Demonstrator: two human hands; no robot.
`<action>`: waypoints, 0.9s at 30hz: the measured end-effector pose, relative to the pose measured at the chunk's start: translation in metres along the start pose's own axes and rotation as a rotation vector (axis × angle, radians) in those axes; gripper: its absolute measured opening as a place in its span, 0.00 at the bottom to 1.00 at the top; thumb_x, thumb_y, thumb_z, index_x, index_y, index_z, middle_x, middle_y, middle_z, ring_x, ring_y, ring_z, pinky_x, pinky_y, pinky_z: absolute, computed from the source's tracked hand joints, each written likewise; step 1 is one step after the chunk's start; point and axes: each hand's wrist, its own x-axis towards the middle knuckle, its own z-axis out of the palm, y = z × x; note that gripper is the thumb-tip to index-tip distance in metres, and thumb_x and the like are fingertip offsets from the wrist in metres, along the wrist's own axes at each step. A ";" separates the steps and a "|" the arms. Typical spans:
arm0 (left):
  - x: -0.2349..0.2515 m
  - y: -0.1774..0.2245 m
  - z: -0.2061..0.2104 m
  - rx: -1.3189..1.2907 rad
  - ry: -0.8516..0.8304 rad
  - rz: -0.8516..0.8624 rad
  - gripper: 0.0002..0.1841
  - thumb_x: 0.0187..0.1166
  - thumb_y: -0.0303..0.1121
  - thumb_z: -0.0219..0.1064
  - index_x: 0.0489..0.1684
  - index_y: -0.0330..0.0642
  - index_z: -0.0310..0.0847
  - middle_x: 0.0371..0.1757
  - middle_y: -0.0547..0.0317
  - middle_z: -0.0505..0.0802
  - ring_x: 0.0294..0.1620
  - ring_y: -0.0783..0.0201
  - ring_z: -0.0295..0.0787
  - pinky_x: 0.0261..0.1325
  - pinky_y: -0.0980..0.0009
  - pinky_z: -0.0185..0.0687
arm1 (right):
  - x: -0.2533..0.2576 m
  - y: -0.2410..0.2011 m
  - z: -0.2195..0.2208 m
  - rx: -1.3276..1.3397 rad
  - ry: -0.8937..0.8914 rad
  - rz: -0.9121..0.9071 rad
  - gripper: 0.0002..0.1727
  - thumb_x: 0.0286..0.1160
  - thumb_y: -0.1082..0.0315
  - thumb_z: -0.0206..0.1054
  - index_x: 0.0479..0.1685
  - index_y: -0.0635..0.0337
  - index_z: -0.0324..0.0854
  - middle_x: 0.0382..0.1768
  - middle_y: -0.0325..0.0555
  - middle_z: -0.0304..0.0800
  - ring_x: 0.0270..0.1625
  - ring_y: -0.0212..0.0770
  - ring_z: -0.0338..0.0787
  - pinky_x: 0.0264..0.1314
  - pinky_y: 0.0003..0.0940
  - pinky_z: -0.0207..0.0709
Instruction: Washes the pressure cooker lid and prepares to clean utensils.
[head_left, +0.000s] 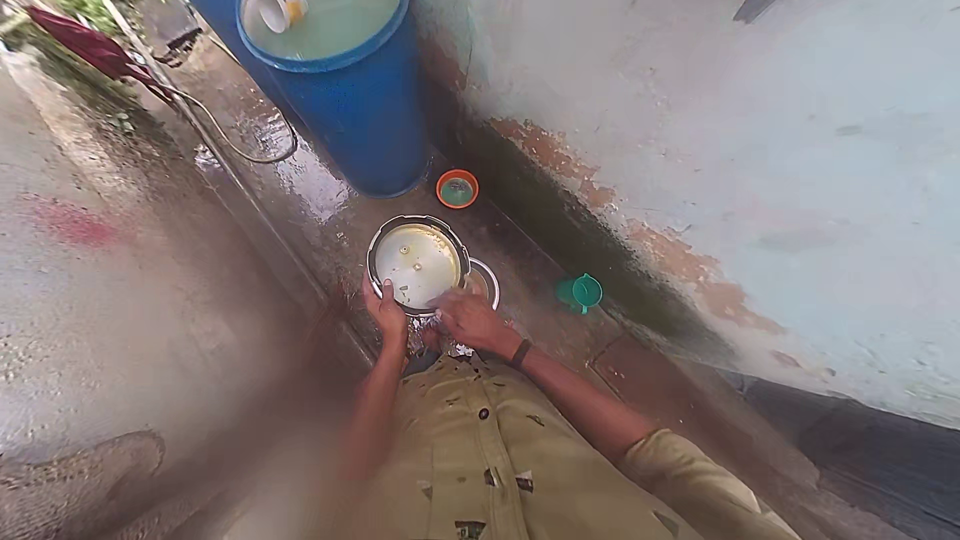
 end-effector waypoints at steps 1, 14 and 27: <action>0.002 -0.004 -0.003 0.000 -0.004 -0.010 0.29 0.86 0.23 0.53 0.89 0.28 0.56 0.86 0.35 0.70 0.83 0.58 0.73 0.83 0.66 0.70 | 0.001 0.009 0.000 -0.067 0.010 0.038 0.28 0.92 0.49 0.39 0.69 0.41 0.86 0.65 0.35 0.91 0.80 0.42 0.79 0.94 0.68 0.34; 0.028 -0.020 0.006 0.368 -0.250 0.045 0.29 0.85 0.28 0.53 0.89 0.42 0.63 0.80 0.47 0.81 0.79 0.59 0.79 0.81 0.57 0.72 | 0.036 0.067 0.024 -0.132 0.123 0.318 0.21 0.89 0.49 0.53 0.64 0.40 0.90 0.66 0.33 0.92 0.87 0.46 0.71 0.94 0.68 0.37; 0.047 -0.049 0.049 0.600 -0.471 -0.538 0.43 0.89 0.41 0.61 0.96 0.54 0.30 0.80 0.27 0.72 0.56 0.37 0.89 0.46 0.42 0.91 | 0.036 0.030 0.071 0.161 -0.052 0.498 0.21 0.82 0.59 0.62 0.69 0.56 0.82 0.64 0.55 0.89 0.67 0.57 0.88 0.68 0.59 0.80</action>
